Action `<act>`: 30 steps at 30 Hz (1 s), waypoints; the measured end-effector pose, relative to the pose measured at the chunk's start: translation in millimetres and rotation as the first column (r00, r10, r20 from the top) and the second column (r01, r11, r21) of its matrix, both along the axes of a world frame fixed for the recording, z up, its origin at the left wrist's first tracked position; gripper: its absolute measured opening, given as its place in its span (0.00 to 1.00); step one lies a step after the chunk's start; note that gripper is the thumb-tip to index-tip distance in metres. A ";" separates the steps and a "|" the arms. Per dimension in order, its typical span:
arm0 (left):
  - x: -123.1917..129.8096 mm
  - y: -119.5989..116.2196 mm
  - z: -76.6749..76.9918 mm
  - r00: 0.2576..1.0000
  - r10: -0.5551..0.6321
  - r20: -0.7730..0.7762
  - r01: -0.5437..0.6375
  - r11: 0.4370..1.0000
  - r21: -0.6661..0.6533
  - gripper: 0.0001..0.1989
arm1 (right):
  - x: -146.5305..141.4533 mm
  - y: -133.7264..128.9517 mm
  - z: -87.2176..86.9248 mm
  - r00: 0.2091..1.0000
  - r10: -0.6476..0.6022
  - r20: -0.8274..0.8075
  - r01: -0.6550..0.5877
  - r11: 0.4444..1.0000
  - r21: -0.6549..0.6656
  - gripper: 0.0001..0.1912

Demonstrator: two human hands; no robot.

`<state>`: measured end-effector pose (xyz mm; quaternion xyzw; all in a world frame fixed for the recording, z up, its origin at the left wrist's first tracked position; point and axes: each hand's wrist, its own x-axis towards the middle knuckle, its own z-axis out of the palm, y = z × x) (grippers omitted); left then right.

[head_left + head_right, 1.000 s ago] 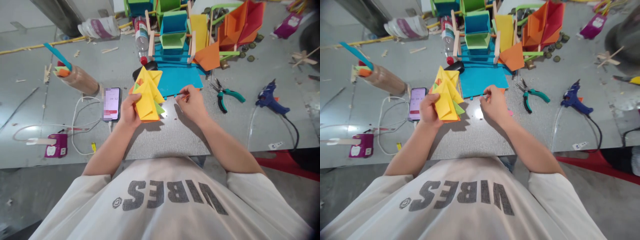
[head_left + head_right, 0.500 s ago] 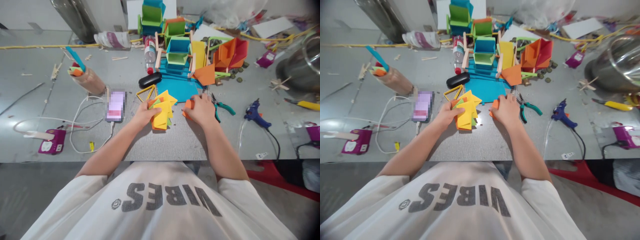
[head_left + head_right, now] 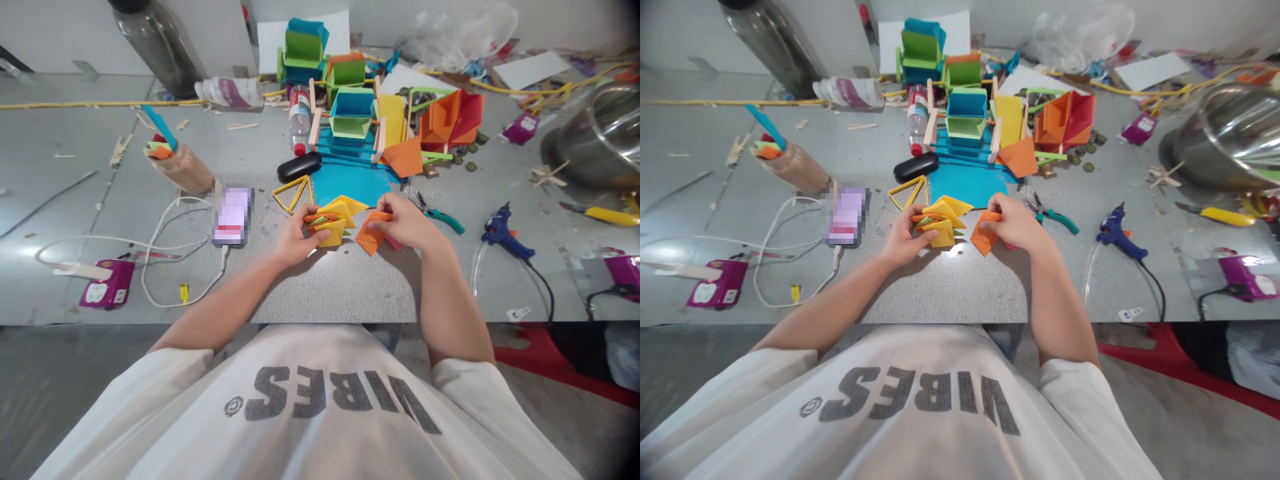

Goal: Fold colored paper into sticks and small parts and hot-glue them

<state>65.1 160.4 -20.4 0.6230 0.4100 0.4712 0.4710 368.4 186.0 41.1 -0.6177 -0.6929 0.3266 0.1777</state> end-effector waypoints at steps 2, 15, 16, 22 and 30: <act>1.8 -1.4 -0.1 0.999 0.021 0.050 -0.019 0.999 -0.040 0.20 | 6.8 -0.7 5.6 0.967 0.102 -0.233 -0.101 0.995 0.019 0.17; 9.9 -8.0 3.9 0.986 -0.054 0.158 0.055 0.998 -0.002 0.30 | -42.5 -15.1 -6.1 0.900 0.206 -0.383 -0.095 0.953 0.288 0.14; 10.3 -7.4 3.8 0.985 -0.065 0.159 0.061 0.998 0.028 0.31 | -42.4 -16.4 -4.8 0.905 0.238 -0.352 -0.120 0.938 0.325 0.12; 11.7 -9.1 1.1 0.976 -0.147 0.163 0.145 0.989 0.022 0.32 | -45.4 -28.2 1.9 0.917 0.342 -0.206 -0.270 0.911 0.313 0.12; 14.0 -8.4 1.3 0.982 0.077 0.171 -0.070 0.996 -0.050 0.22 | -32.5 -15.7 -15.8 0.854 0.198 -0.481 -0.021 0.938 0.347 0.21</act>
